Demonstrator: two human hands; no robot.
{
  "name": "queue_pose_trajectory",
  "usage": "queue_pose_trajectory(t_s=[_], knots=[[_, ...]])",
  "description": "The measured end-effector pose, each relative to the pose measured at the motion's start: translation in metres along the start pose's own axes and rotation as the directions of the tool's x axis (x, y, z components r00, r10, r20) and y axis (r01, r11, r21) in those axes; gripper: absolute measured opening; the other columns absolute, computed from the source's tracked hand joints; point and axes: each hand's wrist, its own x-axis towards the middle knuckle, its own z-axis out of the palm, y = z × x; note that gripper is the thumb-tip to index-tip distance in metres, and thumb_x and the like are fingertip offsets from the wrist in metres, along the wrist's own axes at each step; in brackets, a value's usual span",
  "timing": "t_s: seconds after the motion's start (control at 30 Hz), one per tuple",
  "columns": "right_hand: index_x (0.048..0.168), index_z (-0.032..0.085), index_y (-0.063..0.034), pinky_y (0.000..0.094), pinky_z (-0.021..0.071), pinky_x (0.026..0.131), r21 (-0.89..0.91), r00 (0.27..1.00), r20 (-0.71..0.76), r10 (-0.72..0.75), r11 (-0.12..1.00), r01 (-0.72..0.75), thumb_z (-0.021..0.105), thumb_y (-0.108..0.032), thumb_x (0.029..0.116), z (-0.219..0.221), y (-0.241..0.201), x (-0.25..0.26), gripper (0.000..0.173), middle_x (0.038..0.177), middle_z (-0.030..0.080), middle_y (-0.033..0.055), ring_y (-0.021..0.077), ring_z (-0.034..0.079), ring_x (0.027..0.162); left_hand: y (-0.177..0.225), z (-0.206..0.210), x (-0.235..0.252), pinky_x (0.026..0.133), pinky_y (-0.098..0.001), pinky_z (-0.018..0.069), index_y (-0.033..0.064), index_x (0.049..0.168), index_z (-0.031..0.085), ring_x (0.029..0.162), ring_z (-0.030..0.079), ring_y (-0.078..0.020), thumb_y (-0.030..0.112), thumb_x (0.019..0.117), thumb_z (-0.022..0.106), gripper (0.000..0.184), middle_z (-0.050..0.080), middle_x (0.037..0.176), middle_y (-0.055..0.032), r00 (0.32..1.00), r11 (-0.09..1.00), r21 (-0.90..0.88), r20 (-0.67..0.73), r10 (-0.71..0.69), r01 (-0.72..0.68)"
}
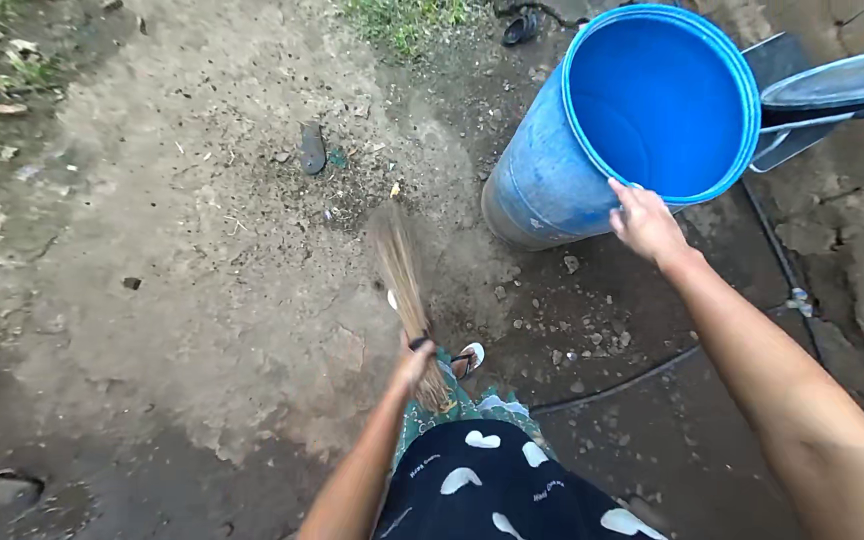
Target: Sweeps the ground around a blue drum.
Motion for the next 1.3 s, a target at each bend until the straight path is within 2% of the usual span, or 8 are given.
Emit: queue_pose_trajectory(t_s=[0.23,0.33,0.5,0.63,0.8,0.93,1.1,1.3], knots=[[0.163,0.011,0.0021,0.0651,0.0124,0.123,-0.032,0.965,-0.031,0.259,0.965,-0.260,0.055,-0.027,0.1063,-0.003,-0.031,0.111,0.077,0.162,0.027,0.0330,0.0494,0.021,0.153,0.058,-0.006,0.019,0.064,-0.0327,0.0572,0.0048,0.141,0.045,0.068,0.064,-0.0183,0.014,0.1031,0.052,0.040,0.064,0.088,-0.0114,0.848,0.954,0.075,0.443,-0.292,0.290],[0.163,0.010,0.0009,0.0672,0.0094,0.123,-0.075,0.927,0.074,0.368,0.929,-0.363,0.047,-0.042,0.1085,-0.006,-0.036,0.145,0.079,0.157,0.038,0.0335,0.0470,0.030,0.151,0.109,-0.027,0.099,0.071,-0.0350,0.0561,0.0019,0.123,0.058,0.077,0.064,-0.0175,0.023,0.1024,0.055,0.030,0.065,0.092,-0.0101,0.894,0.950,0.233,0.349,-0.281,0.208],[0.156,0.041,-0.0031,0.0690,0.0082,0.122,-0.141,0.882,0.156,0.445,0.894,-0.426,0.019,-0.052,0.1112,0.003,-0.030,0.189,0.070,0.140,0.060,0.0280,0.0429,0.051,0.139,0.123,-0.034,0.121,0.110,-0.0511,0.0439,0.0027,0.156,0.035,0.132,0.055,-0.0362,0.017,0.1008,0.064,0.064,0.052,0.145,-0.0260,0.986,0.979,0.202,0.151,-0.069,0.037],[0.137,0.055,0.0072,0.0700,0.0116,0.121,-0.116,0.940,-0.005,0.340,0.934,-0.338,0.026,-0.040,0.1134,0.030,-0.008,0.202,0.060,0.128,0.065,0.0310,0.0461,0.055,0.132,0.142,-0.035,0.067,0.097,-0.0477,0.0526,0.0073,0.159,0.029,0.113,0.063,-0.0319,0.011,0.0982,0.064,0.070,0.058,0.134,-0.0242,0.930,0.969,0.214,0.317,-0.188,0.123],[0.125,0.057,0.0149,0.0705,0.0226,0.117,-0.019,0.963,-0.065,0.262,0.965,-0.263,0.028,-0.028,0.1131,0.043,0.007,0.202,0.053,0.124,0.062,0.0368,0.0521,0.055,0.128,0.229,-0.036,0.180,0.100,-0.0503,0.0493,-0.0004,0.138,0.055,0.113,0.062,-0.0316,0.024,0.1007,0.061,0.045,0.063,0.125,-0.0225,0.884,0.891,0.447,0.380,-0.272,0.082],[0.120,0.057,0.0169,0.0660,0.0392,0.106,0.002,0.966,-0.064,0.251,0.968,-0.251,0.027,-0.024,0.1124,0.043,0.008,0.199,0.051,0.120,0.061,0.0392,0.0552,0.057,0.122,0.247,-0.034,0.229,0.085,-0.0424,0.0550,0.0002,0.139,0.053,0.094,0.065,-0.0263,0.017,0.1027,0.059,0.041,0.064,0.115,-0.0204,0.984,0.986,0.140,0.139,-0.110,0.090],[0.127,0.056,0.0120,0.0651,0.0498,0.093,0.044,0.943,0.006,0.334,0.942,-0.334,0.031,-0.024,0.1126,0.041,0.006,0.201,0.046,0.124,0.060,0.0355,0.0527,0.061,0.118,0.227,0.021,0.143,0.097,-0.0478,0.0531,0.0052,0.160,0.027,0.114,0.064,-0.0317,0.012,0.0988,0.064,0.072,0.058,0.136,-0.0253,0.987,0.998,-0.031,0.152,-0.048,0.053],[0.126,0.056,0.0116,0.0672,0.0493,0.088,0.028,0.929,0.059,0.366,0.929,-0.368,0.031,-0.023,0.1129,0.034,-0.001,0.201,0.044,0.119,0.062,0.0357,0.0534,0.063,0.112,0.270,0.012,0.219,0.066,-0.0356,0.0570,-0.0010,0.137,0.050,0.072,0.064,-0.0213,0.014,0.1055,0.053,0.035,0.063,0.097,-0.0162,0.988,0.964,-0.229,0.101,-0.115,0.135]])
